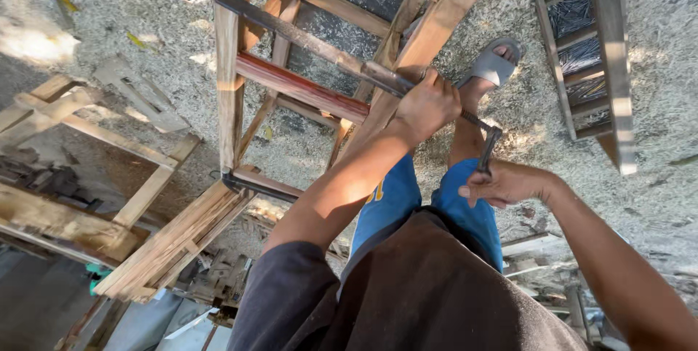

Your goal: The person assembles a wooden frame by positioning planks and securing them with nails. They use a hammer to drive nails into the joints and a metal bar clamp to hold the frame together during assembly.

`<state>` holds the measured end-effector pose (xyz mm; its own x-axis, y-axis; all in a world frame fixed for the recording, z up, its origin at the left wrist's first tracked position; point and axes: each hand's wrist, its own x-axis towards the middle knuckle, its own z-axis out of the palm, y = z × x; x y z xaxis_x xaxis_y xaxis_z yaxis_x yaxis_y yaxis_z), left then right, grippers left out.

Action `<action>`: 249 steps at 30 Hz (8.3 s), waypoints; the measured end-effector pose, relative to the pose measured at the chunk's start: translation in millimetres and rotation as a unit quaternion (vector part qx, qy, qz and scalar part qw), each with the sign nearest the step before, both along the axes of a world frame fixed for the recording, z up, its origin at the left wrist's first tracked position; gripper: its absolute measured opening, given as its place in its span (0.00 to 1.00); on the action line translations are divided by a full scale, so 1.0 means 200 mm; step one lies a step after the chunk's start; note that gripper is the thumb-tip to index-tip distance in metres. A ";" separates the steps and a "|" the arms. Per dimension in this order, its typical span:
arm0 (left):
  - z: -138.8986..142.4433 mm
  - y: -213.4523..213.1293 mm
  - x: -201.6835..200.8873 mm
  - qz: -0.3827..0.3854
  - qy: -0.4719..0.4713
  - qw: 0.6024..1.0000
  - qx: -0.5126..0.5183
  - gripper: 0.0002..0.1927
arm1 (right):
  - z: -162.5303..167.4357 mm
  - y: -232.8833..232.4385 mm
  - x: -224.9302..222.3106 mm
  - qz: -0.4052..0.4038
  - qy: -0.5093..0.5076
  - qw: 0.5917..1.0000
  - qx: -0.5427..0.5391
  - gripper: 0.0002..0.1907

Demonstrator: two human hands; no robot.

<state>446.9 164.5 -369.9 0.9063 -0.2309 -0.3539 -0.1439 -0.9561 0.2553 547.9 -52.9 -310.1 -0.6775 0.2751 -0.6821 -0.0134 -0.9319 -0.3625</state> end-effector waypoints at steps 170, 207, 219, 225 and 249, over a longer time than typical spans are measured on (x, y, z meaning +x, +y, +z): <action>0.57 0.26 -2.20 0.945 -0.135 0.147 -0.258 0.16 | 0.53 0.84 -0.71 -0.057 -0.307 0.949 0.042 0.17; -0.04 0.35 0.13 0.961 -0.094 0.225 -0.132 0.26 | 0.40 1.09 0.97 -0.257 -0.361 0.896 -0.003 0.10; -0.03 0.39 0.15 0.956 -0.106 0.253 -0.101 0.23 | 0.39 1.38 0.97 -0.263 -0.318 0.910 -0.043 0.21; -0.02 0.38 0.14 0.953 -0.100 0.271 -0.090 0.23 | 0.39 1.43 0.96 -0.210 -0.333 0.919 -0.029 0.25; 0.01 0.42 0.14 0.957 -0.090 0.242 -0.134 0.24 | 0.35 1.39 0.84 -0.152 -0.359 0.920 -0.049 0.34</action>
<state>474.9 247.7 -368.7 -0.5603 0.6800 -0.4729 0.4654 0.7307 0.4994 715.2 225.6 -239.6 0.0548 0.2910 -0.9551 -0.0691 -0.9532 -0.2944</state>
